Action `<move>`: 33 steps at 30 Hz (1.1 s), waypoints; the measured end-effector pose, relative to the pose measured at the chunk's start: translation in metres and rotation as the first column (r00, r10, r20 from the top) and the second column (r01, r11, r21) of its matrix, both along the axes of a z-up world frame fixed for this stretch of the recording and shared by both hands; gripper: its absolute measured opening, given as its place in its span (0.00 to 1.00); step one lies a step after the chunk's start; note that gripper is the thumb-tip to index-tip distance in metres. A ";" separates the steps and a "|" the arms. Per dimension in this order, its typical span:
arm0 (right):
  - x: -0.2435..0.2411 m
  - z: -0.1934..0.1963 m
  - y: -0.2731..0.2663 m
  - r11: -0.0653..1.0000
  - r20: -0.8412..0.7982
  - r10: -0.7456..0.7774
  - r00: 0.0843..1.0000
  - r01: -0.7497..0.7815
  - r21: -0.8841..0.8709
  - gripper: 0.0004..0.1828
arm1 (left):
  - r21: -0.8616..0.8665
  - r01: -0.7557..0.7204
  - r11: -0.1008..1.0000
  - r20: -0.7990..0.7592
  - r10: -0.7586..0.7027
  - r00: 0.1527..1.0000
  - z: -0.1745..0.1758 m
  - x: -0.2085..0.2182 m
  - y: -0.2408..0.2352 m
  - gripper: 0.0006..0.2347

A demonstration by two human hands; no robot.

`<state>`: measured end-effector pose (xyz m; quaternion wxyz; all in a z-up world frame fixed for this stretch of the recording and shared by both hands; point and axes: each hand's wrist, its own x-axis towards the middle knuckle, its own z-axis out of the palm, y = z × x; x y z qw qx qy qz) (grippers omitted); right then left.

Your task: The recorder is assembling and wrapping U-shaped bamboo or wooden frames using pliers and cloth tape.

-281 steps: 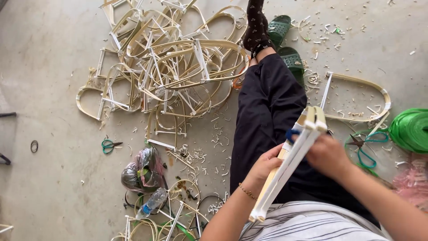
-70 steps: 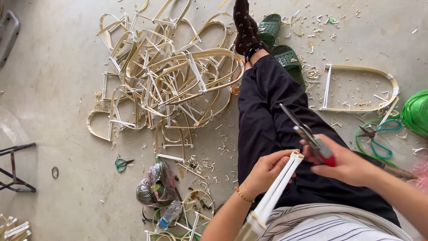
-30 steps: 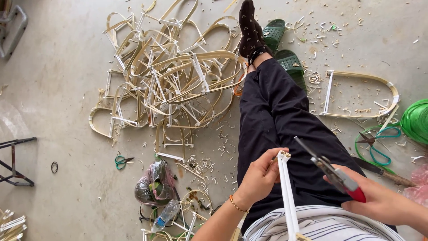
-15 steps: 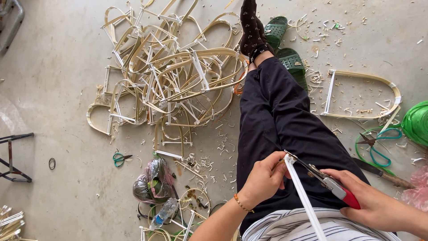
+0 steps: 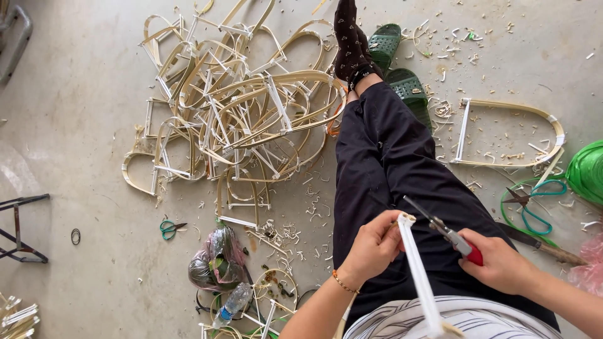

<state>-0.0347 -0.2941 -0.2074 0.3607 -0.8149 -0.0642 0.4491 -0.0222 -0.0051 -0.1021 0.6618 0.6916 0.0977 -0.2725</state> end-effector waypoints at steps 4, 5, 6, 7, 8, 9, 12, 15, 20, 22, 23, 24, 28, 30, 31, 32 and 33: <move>0.034 -0.044 -0.039 0.914 0.004 -0.235 0.972 0.219 0.342 0.31 | -0.381 -0.551 0.743 -0.339 0.442 0.830 -0.093 0.025 0.088 0.13; 0.045 -0.062 -0.053 0.873 -0.030 -0.337 0.941 0.324 0.365 0.33 | -0.355 -0.554 0.753 -0.123 0.550 0.826 -0.090 0.041 0.135 0.12; 0.052 -0.080 -0.067 0.818 -0.069 -0.439 0.896 0.430 0.382 0.34 | -0.327 -0.564 0.759 0.098 0.620 0.778 -0.085 0.049 0.182 0.12; 0.041 -0.152 -0.084 0.813 -0.067 -0.453 0.889 0.442 0.378 0.34 | -0.330 -0.553 0.765 0.094 0.609 0.787 -0.082 0.049 0.215 0.12; 0.033 -0.222 -0.113 0.844 -0.065 -0.483 0.873 0.485 0.228 0.24 | -0.082 -0.730 0.678 0.171 0.731 0.660 -0.080 0.058 0.249 0.08; 0.020 -0.289 -0.151 0.853 -0.062 -0.513 0.856 0.517 0.073 0.15 | 0.149 -0.853 0.500 0.290 0.803 0.521 -0.078 0.069 0.282 0.14; -0.010 -0.281 -0.143 0.793 -0.235 -0.603 0.763 0.538 -0.286 0.12 | 0.498 -0.683 0.534 0.288 0.641 0.712 -0.076 0.056 0.264 0.26; -0.033 -0.263 -0.135 0.569 -0.514 -0.763 0.391 0.784 -0.247 0.15 | 0.649 -0.460 0.607 0.388 0.255 0.885 -0.121 0.029 0.200 0.31; -0.063 -0.349 -0.169 0.836 -0.140 -0.477 0.868 0.398 -0.378 0.25 | 0.726 -0.215 0.654 0.300 -0.020 0.954 -0.113 0.033 0.068 0.32; -0.031 -0.322 -0.164 0.824 0.084 -0.318 0.944 0.319 -0.469 0.30 | 0.730 -0.159 0.665 0.254 -0.047 0.966 -0.109 0.035 0.036 0.34; -0.006 -0.287 -0.152 0.742 0.249 -0.257 0.934 0.356 -0.569 0.33 | 0.841 -0.127 0.526 0.247 -0.163 0.955 -0.111 0.034 0.027 0.34; 0.022 -0.254 -0.139 0.651 0.403 -0.163 0.900 0.406 -0.642 0.37 | 0.925 -0.107 0.365 0.217 -0.273 0.937 -0.114 0.033 0.018 0.34; 0.101 -0.257 -0.097 0.796 0.324 0.031 0.945 0.173 -0.580 0.27 | 0.945 -0.115 0.308 0.203 -0.272 0.941 -0.115 0.035 0.014 0.33; 0.136 -0.254 -0.070 0.725 0.145 0.298 0.943 -0.125 -0.677 0.28 | 0.953 -0.066 0.297 0.147 -0.258 0.955 -0.115 0.040 0.010 0.32; 0.142 -0.253 -0.066 0.721 0.146 0.314 0.938 -0.135 -0.680 0.28 | 0.952 -0.073 0.299 0.150 -0.242 0.959 -0.117 0.040 0.010 0.32; 0.148 -0.251 -0.061 0.698 0.097 0.374 0.922 -0.212 -0.684 0.28 | 0.950 -0.066 0.306 0.145 -0.241 0.960 -0.117 0.040 0.011 0.32; 0.153 -0.250 -0.056 0.670 0.047 0.433 0.900 -0.286 -0.685 0.28 | 0.948 -0.059 0.314 0.139 -0.239 0.961 -0.118 0.041 0.013 0.31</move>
